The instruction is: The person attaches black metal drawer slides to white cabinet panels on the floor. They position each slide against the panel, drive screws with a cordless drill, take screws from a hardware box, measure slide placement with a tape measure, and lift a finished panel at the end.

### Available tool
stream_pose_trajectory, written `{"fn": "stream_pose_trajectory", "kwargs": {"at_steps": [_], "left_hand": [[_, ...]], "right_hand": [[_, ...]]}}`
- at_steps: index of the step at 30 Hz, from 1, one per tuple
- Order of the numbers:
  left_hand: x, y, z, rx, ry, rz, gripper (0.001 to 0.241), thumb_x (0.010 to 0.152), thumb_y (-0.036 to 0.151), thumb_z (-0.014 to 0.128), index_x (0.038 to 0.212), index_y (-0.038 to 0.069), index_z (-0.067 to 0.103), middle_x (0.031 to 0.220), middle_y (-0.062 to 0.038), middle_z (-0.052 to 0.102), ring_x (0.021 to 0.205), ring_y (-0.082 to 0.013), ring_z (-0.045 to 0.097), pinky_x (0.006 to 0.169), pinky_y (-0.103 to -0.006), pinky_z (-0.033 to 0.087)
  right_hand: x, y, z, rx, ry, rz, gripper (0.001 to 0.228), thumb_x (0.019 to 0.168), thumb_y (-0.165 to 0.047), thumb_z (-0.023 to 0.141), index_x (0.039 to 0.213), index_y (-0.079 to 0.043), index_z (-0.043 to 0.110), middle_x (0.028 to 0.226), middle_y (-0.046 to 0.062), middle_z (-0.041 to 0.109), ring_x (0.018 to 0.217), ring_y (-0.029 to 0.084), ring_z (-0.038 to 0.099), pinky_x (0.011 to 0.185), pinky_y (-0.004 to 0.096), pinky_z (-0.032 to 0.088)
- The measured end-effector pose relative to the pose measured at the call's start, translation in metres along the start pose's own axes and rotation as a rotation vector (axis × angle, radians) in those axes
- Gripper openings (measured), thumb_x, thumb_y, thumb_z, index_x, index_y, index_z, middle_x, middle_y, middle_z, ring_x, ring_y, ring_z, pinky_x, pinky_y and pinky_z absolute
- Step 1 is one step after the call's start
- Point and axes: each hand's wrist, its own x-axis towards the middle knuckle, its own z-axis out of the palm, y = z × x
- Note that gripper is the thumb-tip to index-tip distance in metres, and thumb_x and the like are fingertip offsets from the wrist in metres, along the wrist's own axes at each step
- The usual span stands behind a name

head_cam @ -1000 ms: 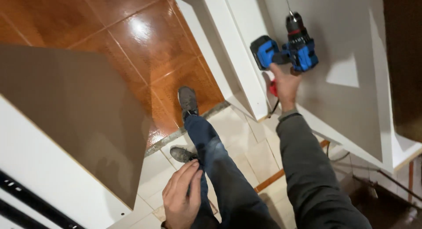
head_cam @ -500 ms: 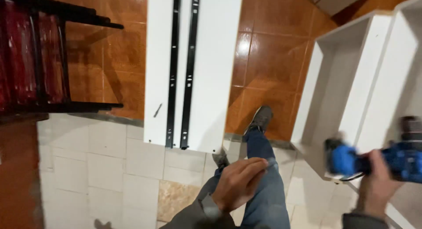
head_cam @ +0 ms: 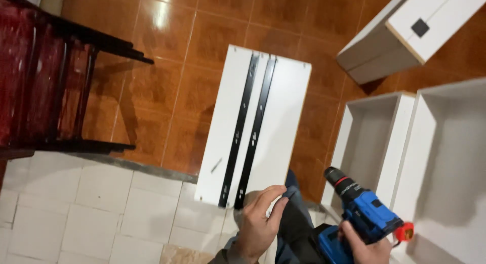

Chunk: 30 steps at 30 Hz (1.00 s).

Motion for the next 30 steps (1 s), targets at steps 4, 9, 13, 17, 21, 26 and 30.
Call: {"fn": "stream_pose_trajectory", "kwargs": {"at_steps": [4, 9, 13, 17, 21, 26, 30], "left_hand": [[0.052, 0.006, 0.003, 0.068, 0.106, -0.017, 0.024, 0.093, 0.004, 0.074, 0.117, 0.002, 0.071, 0.118, -0.015, 0.076, 0.112, -0.0303, 0.073, 0.092, -0.0379, 0.059], [0.122, -0.023, 0.009, 0.259, 0.294, 0.125, 0.025, 0.099, 0.009, 0.072, 0.123, 0.004, 0.068, 0.130, -0.014, 0.070, 0.128, -0.0324, 0.066, 0.111, -0.0440, 0.053], [0.177, -0.015, -0.004, 0.540, 0.346, -0.210, 0.054, 0.094, 0.028, 0.074, 0.137, 0.000, 0.058, 0.150, -0.028, 0.050, 0.146, -0.0466, 0.035, 0.119, -0.0600, 0.029], [0.228, -0.024, -0.010, 0.717, 0.287, -0.347, 0.103, 0.081, 0.049, 0.083, 0.155, 0.000, 0.032, 0.157, -0.032, 0.031, 0.148, -0.0522, 0.021, 0.119, -0.0689, 0.012], [0.238, -0.023, -0.004, 0.694, 0.231, -0.400, 0.109, 0.078, 0.048, 0.086, 0.159, 0.005, 0.027, 0.160, -0.025, 0.029, 0.149, -0.0540, 0.019, 0.119, -0.0682, 0.014], [0.243, -0.025, -0.005, 0.705, 0.275, -0.331, 0.109, 0.076, 0.047, 0.086, 0.158, 0.004, 0.029, 0.160, -0.026, 0.029, 0.151, -0.0520, 0.020, 0.121, -0.0699, 0.016], [0.241, -0.041, -0.002, 0.772, 0.322, -0.217, 0.108, 0.082, 0.048, 0.085, 0.160, 0.001, 0.029, 0.162, -0.027, 0.030, 0.153, -0.0521, 0.019, 0.122, -0.0710, 0.015]], "right_hand": [[0.022, -0.058, 0.028, -0.248, -0.045, 0.006, 0.037, 0.078, 0.000, 0.080, 0.114, 0.004, 0.070, 0.083, 0.015, 0.075, 0.073, 0.022, 0.073, 0.070, 0.037, 0.059], [0.061, -0.166, 0.070, -0.342, -0.225, -0.255, 0.036, 0.079, -0.005, 0.080, 0.113, 0.000, 0.072, 0.093, 0.011, 0.079, 0.085, 0.021, 0.076, 0.079, 0.033, 0.058], [0.090, -0.214, 0.087, -0.553, -0.439, -0.427, 0.051, 0.075, -0.004, 0.077, 0.124, -0.003, 0.064, 0.104, 0.017, 0.075, 0.091, 0.030, 0.077, 0.079, 0.035, 0.059], [0.111, -0.264, 0.122, -0.614, -0.554, -0.542, 0.068, 0.070, -0.001, 0.071, 0.137, -0.001, 0.054, 0.113, 0.023, 0.071, 0.099, 0.039, 0.073, 0.081, 0.040, 0.059], [0.116, -0.266, 0.134, -0.667, -0.544, -0.506, 0.063, 0.076, -0.003, 0.075, 0.136, -0.002, 0.056, 0.106, 0.020, 0.071, 0.092, 0.037, 0.074, 0.078, 0.041, 0.059], [0.116, -0.256, 0.145, -0.752, -0.495, -0.402, 0.067, 0.072, -0.002, 0.074, 0.136, -0.003, 0.056, 0.097, 0.019, 0.071, 0.087, 0.037, 0.074, 0.076, 0.043, 0.059], [0.117, -0.260, 0.155, -0.748, -0.476, -0.547, 0.066, 0.070, -0.002, 0.073, 0.134, -0.002, 0.056, 0.105, 0.025, 0.070, 0.091, 0.043, 0.070, 0.076, 0.046, 0.057]]}}
